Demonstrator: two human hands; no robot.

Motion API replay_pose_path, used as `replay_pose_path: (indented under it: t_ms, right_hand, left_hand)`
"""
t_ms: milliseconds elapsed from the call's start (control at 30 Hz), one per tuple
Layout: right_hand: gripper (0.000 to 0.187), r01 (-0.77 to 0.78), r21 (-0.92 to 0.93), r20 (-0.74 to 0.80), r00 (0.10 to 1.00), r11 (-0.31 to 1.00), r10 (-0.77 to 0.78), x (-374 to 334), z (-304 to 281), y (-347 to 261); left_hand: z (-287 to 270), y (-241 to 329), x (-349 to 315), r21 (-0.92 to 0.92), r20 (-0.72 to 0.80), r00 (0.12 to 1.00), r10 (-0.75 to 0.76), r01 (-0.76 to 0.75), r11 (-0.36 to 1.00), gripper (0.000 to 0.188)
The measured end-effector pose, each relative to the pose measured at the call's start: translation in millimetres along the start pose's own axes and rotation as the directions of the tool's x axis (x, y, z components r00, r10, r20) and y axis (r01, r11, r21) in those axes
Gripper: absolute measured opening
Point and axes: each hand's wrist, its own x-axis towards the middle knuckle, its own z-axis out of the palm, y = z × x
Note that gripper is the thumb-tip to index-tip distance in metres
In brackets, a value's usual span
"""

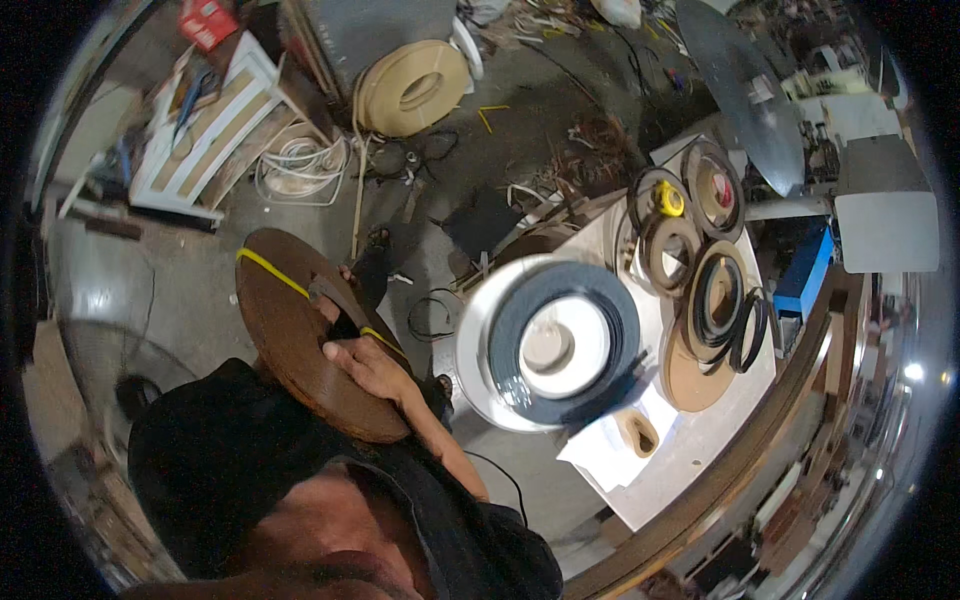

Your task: The person feeds wooden planks through a planer machine to smooth their surfaces. They then move to a large circular machine, where they use a utility knife to cut a yellow strap and remove a black rubber band from a rotating disc.

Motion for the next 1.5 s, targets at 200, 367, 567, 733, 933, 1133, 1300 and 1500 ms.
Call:
replay_pose_path:
  t_ms: [200, 367, 567, 733, 933, 1133, 1300, 1500]
  right_hand:
    - [0.07, -0.067, 0.297, -0.217, 0.967, 0.953, 0.135, 126, -74, -54]
    - [0.046, 0.188, 0.554, -0.452, 0.886, 0.811, 0.103, 178, -128, 10]
    - [0.046, 0.339, 0.618, -0.514, 0.857, 0.709, 0.039, 220, -218, -6]
    - [0.044, 0.409, 0.557, -0.57, 0.821, 0.723, -0.025, 225, -326, -50]
    - [0.041, 0.465, 0.483, -0.649, 0.759, 0.741, -0.053, 233, -488, -63]
    - [0.038, 0.546, 0.35, -0.78, 0.62, 0.761, -0.087, 185, -628, -110]
    - [0.036, 0.652, 0.101, -0.896, 0.387, 0.752, -0.216, 134, -717, -170]
    - [0.033, 0.722, -0.281, -0.898, 0.035, 0.632, -0.439, 113, -820, -212]
  left_hand:
    - [8, 142, 145, 0.097, 0.118, 0.986, -0.117, 0.105, 0.99, 0.051]
    - [209, 134, 268, 0.236, -0.455, 0.889, 0.055, 0.061, 0.97, 0.052]
    - [256, 186, 379, 0.636, 0.225, 0.972, -0.062, -0.098, 0.765, 0.065]
    - [388, 143, 473, 0.712, -0.37, 0.905, 0.21, 0.131, 0.689, 0.07]
    - [495, 71, 621, 0.758, -0.117, 0.99, 0.074, 0.041, 0.651, 0.06]
    - [611, -31, 727, 0.75, 0.05, 0.997, -0.066, 0.006, 0.661, 0.055]
    - [777, -148, 803, 0.913, -0.028, 0.992, -0.12, 0.074, 0.402, 0.056]
    - [927, -320, 907, 0.941, 0.301, 0.727, -0.617, -0.33, 0.069, 0.051]
